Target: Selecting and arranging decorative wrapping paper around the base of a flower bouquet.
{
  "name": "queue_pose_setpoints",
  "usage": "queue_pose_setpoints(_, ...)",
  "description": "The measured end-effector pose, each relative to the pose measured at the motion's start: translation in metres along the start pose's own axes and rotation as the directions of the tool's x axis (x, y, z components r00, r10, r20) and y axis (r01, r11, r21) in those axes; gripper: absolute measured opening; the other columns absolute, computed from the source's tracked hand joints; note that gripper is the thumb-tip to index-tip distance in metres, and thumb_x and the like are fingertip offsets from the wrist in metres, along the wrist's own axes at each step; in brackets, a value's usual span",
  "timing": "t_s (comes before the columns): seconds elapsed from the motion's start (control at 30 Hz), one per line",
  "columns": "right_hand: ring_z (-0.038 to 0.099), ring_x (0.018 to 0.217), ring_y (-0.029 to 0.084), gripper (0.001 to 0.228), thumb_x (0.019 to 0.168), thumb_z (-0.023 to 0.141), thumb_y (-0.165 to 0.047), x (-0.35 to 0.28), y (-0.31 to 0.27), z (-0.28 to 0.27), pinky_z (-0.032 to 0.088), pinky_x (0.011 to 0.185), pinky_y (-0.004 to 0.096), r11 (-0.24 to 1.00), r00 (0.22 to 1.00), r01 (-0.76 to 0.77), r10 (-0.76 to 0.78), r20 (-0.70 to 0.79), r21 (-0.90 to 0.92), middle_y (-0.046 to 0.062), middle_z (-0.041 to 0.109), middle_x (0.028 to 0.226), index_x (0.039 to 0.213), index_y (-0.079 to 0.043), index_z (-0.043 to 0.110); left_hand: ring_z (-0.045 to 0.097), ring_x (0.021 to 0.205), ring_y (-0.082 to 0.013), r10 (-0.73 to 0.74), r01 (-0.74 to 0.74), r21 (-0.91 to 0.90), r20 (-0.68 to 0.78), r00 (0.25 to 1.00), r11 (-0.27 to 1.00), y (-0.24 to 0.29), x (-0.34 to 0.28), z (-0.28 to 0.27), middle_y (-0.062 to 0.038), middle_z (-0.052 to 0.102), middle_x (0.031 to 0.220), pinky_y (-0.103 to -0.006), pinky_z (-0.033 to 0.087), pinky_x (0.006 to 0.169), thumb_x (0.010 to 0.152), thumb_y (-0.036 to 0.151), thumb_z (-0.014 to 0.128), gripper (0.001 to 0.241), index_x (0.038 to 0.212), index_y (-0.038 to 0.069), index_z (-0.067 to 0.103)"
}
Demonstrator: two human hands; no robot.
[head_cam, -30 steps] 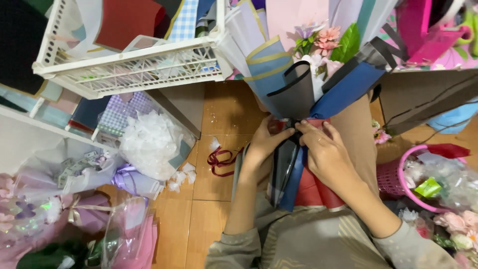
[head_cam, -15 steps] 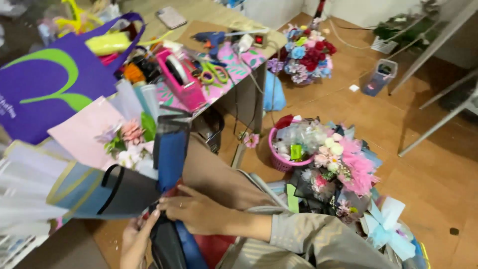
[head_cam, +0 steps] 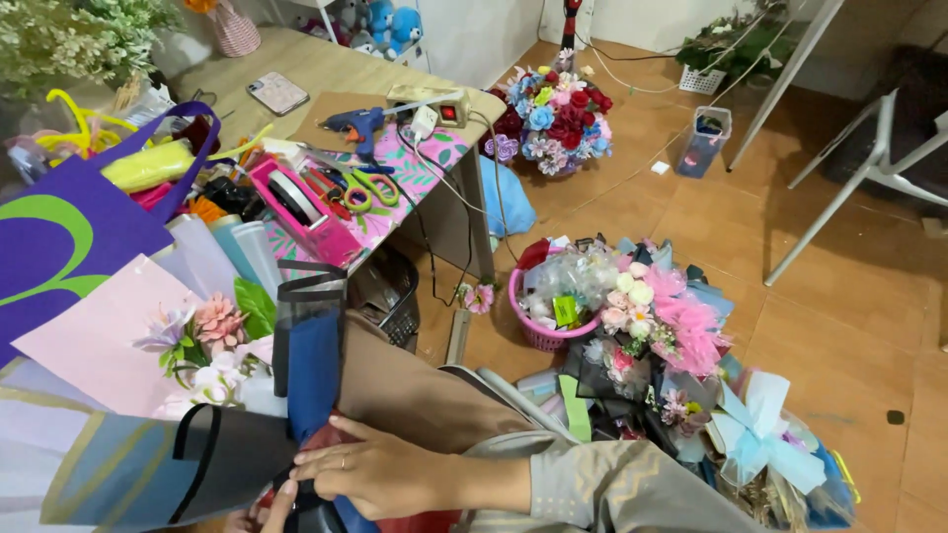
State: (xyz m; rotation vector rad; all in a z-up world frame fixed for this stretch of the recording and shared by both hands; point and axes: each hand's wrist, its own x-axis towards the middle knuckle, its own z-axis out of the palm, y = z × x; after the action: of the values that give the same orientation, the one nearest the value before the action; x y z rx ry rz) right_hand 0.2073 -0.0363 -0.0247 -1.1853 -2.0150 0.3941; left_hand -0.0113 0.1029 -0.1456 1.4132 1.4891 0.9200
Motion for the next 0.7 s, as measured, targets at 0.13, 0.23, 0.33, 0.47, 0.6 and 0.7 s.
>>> queue_pose_setpoints(0.13,0.046,0.153,0.025,0.027,0.093,0.046,0.010,0.001,-0.006,-0.005,0.009,0.142,0.059,0.999,0.998,0.030,-0.029,-0.055,0.020,0.012,0.059,0.152,0.102,-0.001,0.069,0.053,0.054,-0.0176,0.027,-0.028,0.056,0.022,0.999,0.998,0.007,0.005,0.002,-0.012,0.062,0.068,-0.0278,0.038,0.051,0.081,0.029,0.086,0.038,0.088,-0.002,0.066)
queue_pose_setpoints(0.23,0.048,0.153,0.024,0.019,0.095,0.053,0.007,0.003,-0.007,-0.010,0.008,0.142,0.057,0.999,0.993,0.043,-0.044,-0.109,-0.011,0.011,0.059,0.152,0.101,-0.003,0.068,0.055,0.053,-0.0194,0.063,-0.070,0.139,0.054,0.997,0.988,0.020,0.008,0.003,-0.013,0.063,0.065,-0.0286,0.038,0.051,0.081,0.032,0.084,0.039,0.082,-0.003,0.068)
queue_pose_setpoints(0.33,0.051,0.150,0.023,0.015,0.092,0.056,0.009,0.005,-0.004,-0.014,0.012,0.141,0.058,0.994,0.985,0.056,-0.071,-0.157,-0.099,0.011,0.065,0.145,0.094,-0.005,0.062,0.056,0.052,-0.0214,0.102,-0.120,0.217,0.091,0.991,0.969,0.035,0.013,0.006,-0.014,0.064,0.062,-0.0295,0.039,0.051,0.081,0.035,0.083,0.041,0.076,-0.004,0.070)
queue_pose_setpoints(0.47,0.060,0.140,0.026,0.020,0.093,0.045,0.007,0.004,-0.006,-0.027,0.012,0.139,0.062,0.998,0.972,0.021,-0.033,-0.232,-0.052,0.014,0.070,0.134,0.090,-0.004,0.061,0.050,0.054,-0.0185,0.152,-0.165,0.175,0.082,0.985,0.971,0.019,0.024,0.026,-0.010,0.058,0.062,-0.0281,0.035,0.055,0.080,0.035,0.083,0.038,0.079,0.000,0.069)
queue_pose_setpoints(0.6,0.058,0.141,0.028,0.021,0.095,0.041,0.006,0.002,-0.011,-0.042,0.006,0.140,0.065,0.999,0.975,-0.004,0.012,-0.221,0.034,0.015,0.069,0.133,0.089,-0.006,0.056,0.049,0.058,-0.0144,0.168,-0.167,-0.035,0.045,0.985,0.985,0.015,0.025,0.042,-0.006,0.057,0.071,-0.0261,0.035,0.057,0.078,0.028,0.086,0.036,0.095,0.001,0.072)
queue_pose_setpoints(0.7,0.057,0.142,0.027,0.017,0.092,0.044,0.006,0.000,-0.006,-0.040,0.006,0.139,0.069,0.999,0.973,0.005,0.003,-0.233,0.033,0.014,0.069,0.134,0.090,-0.007,0.055,0.045,0.061,-0.0153,0.097,-0.098,0.027,0.030,0.995,0.995,0.024,0.023,0.044,-0.004,0.050,0.073,-0.0267,0.036,0.063,0.077,0.031,0.086,0.043,0.103,0.002,0.071)
